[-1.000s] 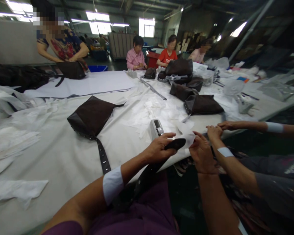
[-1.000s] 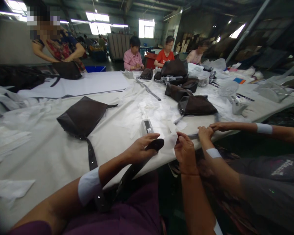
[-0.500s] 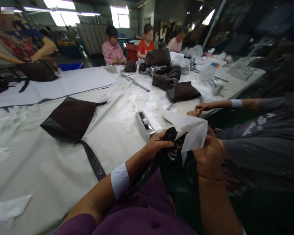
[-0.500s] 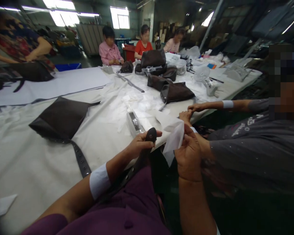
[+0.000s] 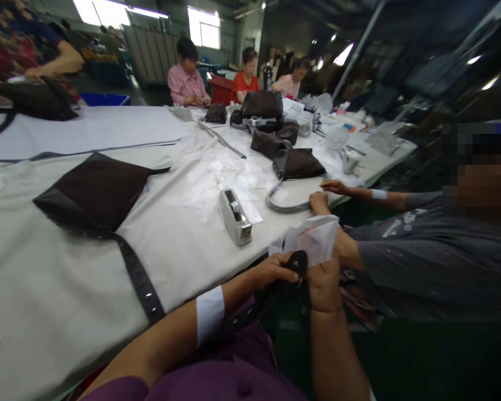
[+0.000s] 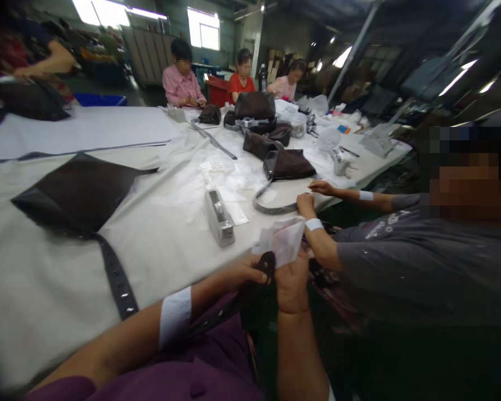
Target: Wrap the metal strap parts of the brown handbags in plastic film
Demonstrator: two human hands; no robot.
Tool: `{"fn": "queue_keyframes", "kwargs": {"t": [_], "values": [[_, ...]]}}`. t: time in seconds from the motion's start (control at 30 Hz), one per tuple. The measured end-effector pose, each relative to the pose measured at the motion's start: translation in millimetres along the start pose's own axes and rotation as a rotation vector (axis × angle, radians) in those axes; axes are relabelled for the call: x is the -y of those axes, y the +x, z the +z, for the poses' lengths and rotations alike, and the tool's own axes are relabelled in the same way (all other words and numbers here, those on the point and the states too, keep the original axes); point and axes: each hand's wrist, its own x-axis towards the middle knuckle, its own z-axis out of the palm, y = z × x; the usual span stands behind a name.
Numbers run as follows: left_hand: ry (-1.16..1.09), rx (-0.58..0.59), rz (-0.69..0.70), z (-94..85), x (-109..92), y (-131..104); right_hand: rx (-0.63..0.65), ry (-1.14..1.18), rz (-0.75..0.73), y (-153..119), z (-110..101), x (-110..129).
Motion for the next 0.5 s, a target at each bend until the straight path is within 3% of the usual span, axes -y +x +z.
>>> {"fn": "queue_keyframes", "kwargs": {"t": [0.23, 0.4, 0.5], "values": [[0.105, -0.205, -0.024, -5.6, 3, -6, -0.055, 0.1, 0.101, 21, -10, -44], [-0.123, -0.313, -0.066, -11.9, -9, -9, -0.054, 0.372, 0.303, 22, -21, -65], [-0.292, -0.413, -0.036, -19.5, -13, -4, -0.107, 0.229, 0.304, 9, -27, -80]]}}
